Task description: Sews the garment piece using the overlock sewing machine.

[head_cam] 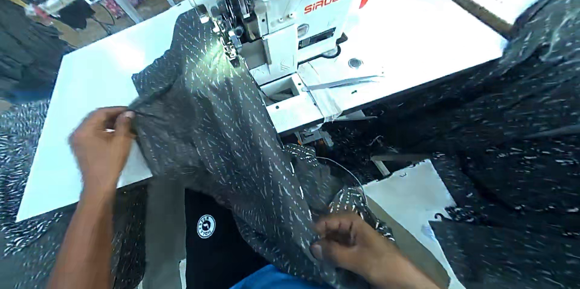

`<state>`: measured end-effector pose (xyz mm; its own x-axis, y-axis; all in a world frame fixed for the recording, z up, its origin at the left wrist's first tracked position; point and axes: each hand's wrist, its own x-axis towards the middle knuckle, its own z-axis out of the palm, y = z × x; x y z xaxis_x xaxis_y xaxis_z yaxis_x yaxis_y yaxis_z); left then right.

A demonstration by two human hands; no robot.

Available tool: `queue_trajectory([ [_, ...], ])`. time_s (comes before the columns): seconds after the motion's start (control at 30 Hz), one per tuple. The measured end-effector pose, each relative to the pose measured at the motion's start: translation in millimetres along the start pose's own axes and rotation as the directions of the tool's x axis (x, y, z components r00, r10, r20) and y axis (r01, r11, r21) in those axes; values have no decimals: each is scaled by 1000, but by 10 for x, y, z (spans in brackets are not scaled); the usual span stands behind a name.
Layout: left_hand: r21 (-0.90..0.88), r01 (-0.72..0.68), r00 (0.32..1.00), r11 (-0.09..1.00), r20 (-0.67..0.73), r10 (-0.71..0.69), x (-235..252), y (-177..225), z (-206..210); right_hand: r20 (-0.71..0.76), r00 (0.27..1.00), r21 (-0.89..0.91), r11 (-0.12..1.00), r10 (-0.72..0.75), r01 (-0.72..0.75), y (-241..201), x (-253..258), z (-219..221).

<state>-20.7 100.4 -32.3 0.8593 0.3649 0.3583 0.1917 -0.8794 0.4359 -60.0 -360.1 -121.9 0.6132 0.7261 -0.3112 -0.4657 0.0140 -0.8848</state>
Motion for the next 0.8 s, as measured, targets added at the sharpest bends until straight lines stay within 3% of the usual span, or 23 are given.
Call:
queue_trajectory([
  [0.1, 111, -50, 991, 993, -118, 63, 392, -81, -280, -29, 999, -16, 999, 46, -46, 42, 92, 10],
  [0.23, 183, -197, 980, 963, 35, 194, 549, 440, -166, -8, 998, -29, 998, 57, -57, -4, 78, 91],
  [0.33, 52, -294, 949, 954, 139, 285, 318, 1058, 232, 21, 1000, -18, 1000, 3, -2, -20, 97, 118],
  [0.4, 0, -309, 930, 951, 209, 302, 255, 1259, 501, 17, 1000, -23, 1000, -4, 5, -6, 90, 132],
  [0.63, 56, -261, 933, 964, 272, 237, 400, 1303, 689, 9, 999, 19, 999, -37, 37, -121, 127, 153],
  [0.8, 93, -149, 914, 984, 393, 101, 1049, 1175, 816, 24, 983, 48, 983, -181, 180, -283, 387, 153],
])
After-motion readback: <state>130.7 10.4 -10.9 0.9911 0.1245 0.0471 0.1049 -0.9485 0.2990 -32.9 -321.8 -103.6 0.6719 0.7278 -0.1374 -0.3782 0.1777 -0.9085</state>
